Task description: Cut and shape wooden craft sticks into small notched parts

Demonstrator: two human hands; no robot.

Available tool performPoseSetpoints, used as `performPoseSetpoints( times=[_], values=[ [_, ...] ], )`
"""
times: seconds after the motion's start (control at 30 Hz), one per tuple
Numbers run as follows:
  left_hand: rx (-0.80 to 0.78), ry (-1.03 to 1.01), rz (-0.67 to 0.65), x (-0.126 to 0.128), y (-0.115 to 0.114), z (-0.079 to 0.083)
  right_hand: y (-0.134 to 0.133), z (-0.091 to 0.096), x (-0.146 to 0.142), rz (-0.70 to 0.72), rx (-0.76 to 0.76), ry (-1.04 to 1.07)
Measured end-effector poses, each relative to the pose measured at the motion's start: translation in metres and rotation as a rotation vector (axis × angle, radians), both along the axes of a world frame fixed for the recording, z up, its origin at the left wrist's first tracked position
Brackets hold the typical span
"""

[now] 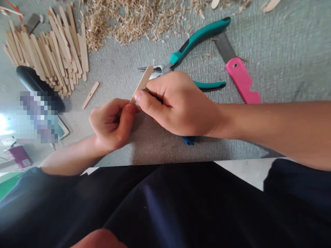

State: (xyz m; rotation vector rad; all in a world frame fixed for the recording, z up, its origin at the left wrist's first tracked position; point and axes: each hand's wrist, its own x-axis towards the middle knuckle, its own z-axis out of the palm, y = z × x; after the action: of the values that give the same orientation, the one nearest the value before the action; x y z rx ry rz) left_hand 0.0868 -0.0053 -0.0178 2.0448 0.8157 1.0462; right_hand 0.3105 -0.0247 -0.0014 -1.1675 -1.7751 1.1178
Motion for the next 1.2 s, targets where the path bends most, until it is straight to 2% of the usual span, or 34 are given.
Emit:
performPoseSetpoints(
  times=[0.13,0.27,0.37,0.53,0.67,0.93,1.2],
  values=[
    [-0.093,-0.038,0.017,0.002,0.001,0.001,-0.001,0.003,0.000,0.040,-0.074,0.115],
    [-0.238,-0.066,0.065,0.004,0.003,-0.005,-0.003,0.000,0.001,0.101,-0.047,0.202],
    [-0.257,-0.078,0.071,0.004,0.003,-0.010,0.000,-0.005,-0.001,0.051,-0.094,0.214],
    [-0.245,-0.061,0.095,0.003,0.002,-0.012,0.003,-0.008,-0.003,0.003,-0.164,0.195],
    [-0.269,-0.086,0.040,0.003,0.001,-0.009,0.001,-0.009,-0.003,-0.026,-0.112,0.119],
    [-0.221,-0.128,0.038,0.005,-0.001,-0.007,-0.002,-0.011,-0.004,-0.072,-0.073,0.066],
    [-0.109,-0.084,0.047,0.006,0.001,-0.002,-0.004,-0.006,-0.005,-0.090,-0.010,0.012]
  ],
)
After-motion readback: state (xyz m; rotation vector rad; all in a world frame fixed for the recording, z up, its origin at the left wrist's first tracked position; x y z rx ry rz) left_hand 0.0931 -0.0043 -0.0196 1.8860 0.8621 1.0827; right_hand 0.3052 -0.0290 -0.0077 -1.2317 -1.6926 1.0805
